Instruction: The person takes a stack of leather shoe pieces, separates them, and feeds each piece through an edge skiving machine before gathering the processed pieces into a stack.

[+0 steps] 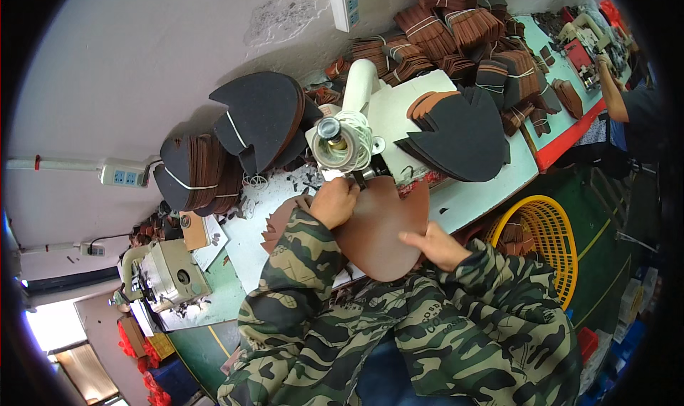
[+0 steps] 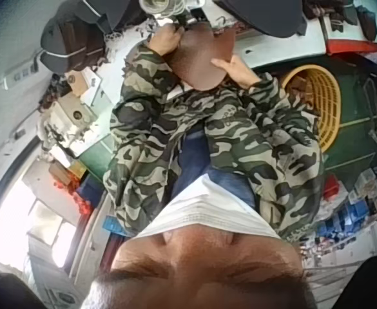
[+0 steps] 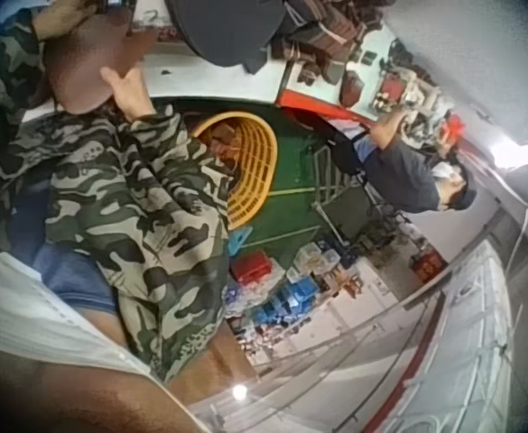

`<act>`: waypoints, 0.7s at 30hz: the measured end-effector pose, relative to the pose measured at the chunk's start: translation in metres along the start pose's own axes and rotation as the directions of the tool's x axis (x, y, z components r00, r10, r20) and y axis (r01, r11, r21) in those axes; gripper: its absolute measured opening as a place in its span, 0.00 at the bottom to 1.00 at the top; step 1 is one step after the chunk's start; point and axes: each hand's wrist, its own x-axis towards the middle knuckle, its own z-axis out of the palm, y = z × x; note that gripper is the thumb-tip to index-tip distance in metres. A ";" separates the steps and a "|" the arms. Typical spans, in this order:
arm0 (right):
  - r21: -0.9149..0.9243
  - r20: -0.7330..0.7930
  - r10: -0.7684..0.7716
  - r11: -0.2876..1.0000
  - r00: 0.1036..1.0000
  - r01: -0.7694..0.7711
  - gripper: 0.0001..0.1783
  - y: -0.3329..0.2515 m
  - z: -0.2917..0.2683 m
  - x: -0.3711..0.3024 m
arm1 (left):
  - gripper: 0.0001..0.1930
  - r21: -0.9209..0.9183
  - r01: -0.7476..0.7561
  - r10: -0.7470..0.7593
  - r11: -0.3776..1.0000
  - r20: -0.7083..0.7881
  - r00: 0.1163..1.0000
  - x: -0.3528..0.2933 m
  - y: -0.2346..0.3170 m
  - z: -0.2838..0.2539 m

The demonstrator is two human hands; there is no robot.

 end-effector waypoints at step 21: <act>-0.979 0.017 -0.760 0.118 0.649 0.164 0.27 -0.057 -0.076 0.004 | 0.27 0.608 0.130 -0.016 0.783 -0.190 0.982 -0.042 -0.144 -0.048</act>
